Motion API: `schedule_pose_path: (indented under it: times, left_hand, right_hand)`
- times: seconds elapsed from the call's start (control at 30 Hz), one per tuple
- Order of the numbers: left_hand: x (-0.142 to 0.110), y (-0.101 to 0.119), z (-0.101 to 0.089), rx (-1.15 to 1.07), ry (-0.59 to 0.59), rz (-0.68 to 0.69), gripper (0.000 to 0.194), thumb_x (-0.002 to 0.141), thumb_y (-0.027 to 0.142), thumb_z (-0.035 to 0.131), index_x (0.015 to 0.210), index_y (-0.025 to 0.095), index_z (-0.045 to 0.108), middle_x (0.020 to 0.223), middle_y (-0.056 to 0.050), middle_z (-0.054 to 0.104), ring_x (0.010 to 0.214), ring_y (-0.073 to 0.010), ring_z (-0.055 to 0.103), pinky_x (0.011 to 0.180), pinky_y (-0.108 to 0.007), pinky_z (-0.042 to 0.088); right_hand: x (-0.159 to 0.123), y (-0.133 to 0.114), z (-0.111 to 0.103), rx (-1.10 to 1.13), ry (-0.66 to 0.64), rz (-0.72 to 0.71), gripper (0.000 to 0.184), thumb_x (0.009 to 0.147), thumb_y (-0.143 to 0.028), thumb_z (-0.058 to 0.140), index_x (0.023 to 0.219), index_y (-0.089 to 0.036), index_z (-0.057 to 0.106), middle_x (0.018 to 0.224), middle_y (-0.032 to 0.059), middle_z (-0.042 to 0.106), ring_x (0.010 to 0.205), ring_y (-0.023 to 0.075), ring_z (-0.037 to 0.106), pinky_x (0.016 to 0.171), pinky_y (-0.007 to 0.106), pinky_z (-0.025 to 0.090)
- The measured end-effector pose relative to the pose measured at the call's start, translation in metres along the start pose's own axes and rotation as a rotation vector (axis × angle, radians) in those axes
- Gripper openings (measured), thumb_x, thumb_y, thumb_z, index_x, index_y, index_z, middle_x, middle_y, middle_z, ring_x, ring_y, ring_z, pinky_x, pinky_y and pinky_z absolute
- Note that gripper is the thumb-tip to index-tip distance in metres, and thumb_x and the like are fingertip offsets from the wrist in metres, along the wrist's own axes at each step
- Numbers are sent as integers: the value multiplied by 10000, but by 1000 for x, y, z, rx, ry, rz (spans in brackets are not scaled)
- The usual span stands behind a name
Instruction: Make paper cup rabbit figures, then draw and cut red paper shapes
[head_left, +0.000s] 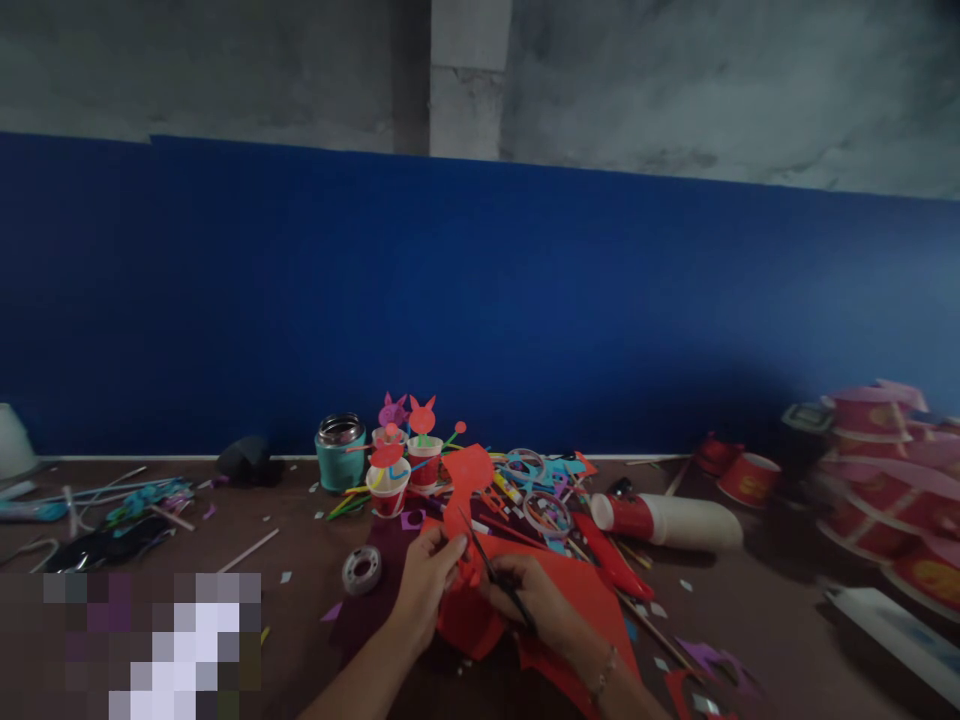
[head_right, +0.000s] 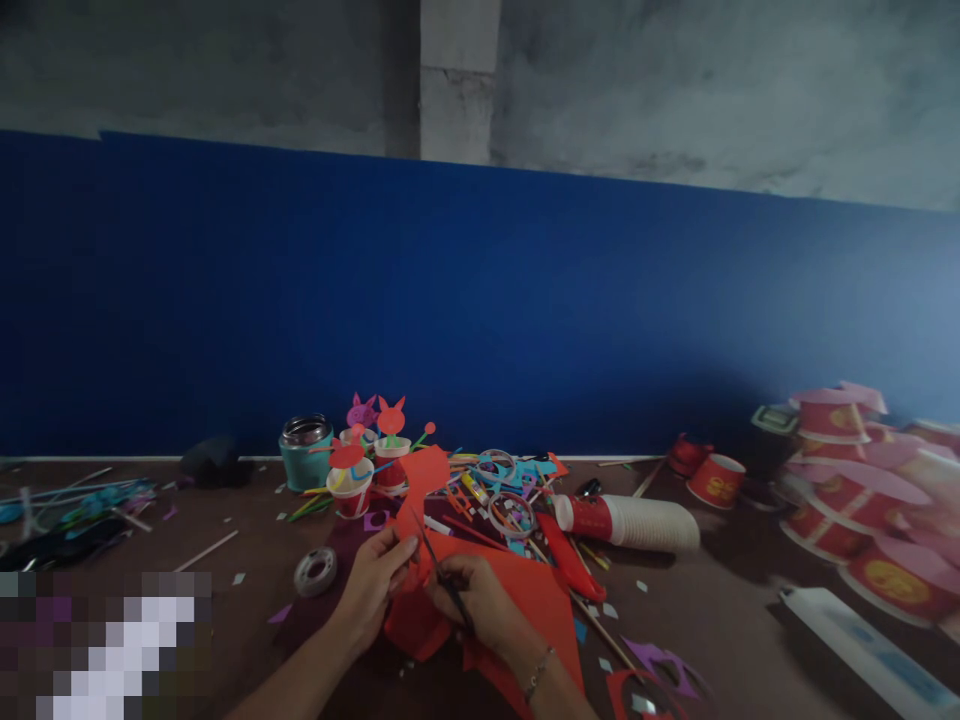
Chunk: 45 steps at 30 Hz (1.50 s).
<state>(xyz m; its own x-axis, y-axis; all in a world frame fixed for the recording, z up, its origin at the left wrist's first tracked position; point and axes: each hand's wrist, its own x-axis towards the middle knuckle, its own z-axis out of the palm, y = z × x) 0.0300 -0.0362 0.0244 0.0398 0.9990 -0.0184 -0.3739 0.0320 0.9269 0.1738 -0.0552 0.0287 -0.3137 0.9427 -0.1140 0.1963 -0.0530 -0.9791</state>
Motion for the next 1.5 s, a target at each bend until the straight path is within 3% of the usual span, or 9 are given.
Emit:
schedule_pose_path:
  times: [0.17, 0.37, 0.7, 0.87, 1.03, 1.5]
  left_hand:
    - [-3, 1, 3, -21, 16, -13, 260, 611, 354, 708, 633, 139, 564, 534, 33, 556, 348, -4, 255, 380, -178, 167]
    - [-6, 2, 6, -31, 27, -15, 262, 612, 363, 706, 630, 138, 574, 578, 23, 578, 352, 2, 256, 372, -178, 149]
    - [-8, -3, 9, -70, 64, -55, 343, 572, 445, 733, 613, 147, 568, 400, 101, 383, 338, -10, 207, 357, -173, 118]
    - [-8, -4, 10, -83, 72, -73, 374, 554, 473, 742, 613, 140, 583, 435, 79, 449, 338, -3, 214, 350, -170, 110]
    - [-8, -7, 10, -87, 80, -83, 402, 544, 508, 744, 586, 142, 582, 353, 106, 346, 331, -6, 204, 351, -157, 117]
    - [-8, -5, 9, -78, 92, -69, 430, 531, 523, 757, 585, 146, 557, 370, 109, 338, 339, -6, 205, 346, -151, 125]
  right_hand:
    - [-2, -4, 2, 35, -48, -18, 261, 667, -426, 622, 652, -191, 512, 506, -64, 464, 399, 72, 411, 389, 188, 283]
    - [-2, -6, 5, 86, -44, -65, 280, 657, -432, 631, 655, -181, 509, 537, -64, 450, 444, 64, 368, 431, 195, 280]
    - [4, 4, 5, 54, -14, -102, 274, 656, -414, 637, 626, -186, 488, 549, -61, 419, 477, 72, 342, 445, 199, 271]
    - [5, 6, 6, 71, -11, -103, 311, 644, -422, 665, 617, -186, 464, 516, -80, 369, 460, 59, 291, 439, 193, 245]
    - [4, 2, 7, 46, 0, -106, 298, 659, -413, 657, 606, -188, 468, 535, -70, 379, 479, 67, 302, 445, 195, 255]
    - [3, -1, 9, 19, 29, -64, 284, 669, -408, 624, 600, -192, 452, 480, -85, 367, 393, 48, 298, 386, 186, 268]
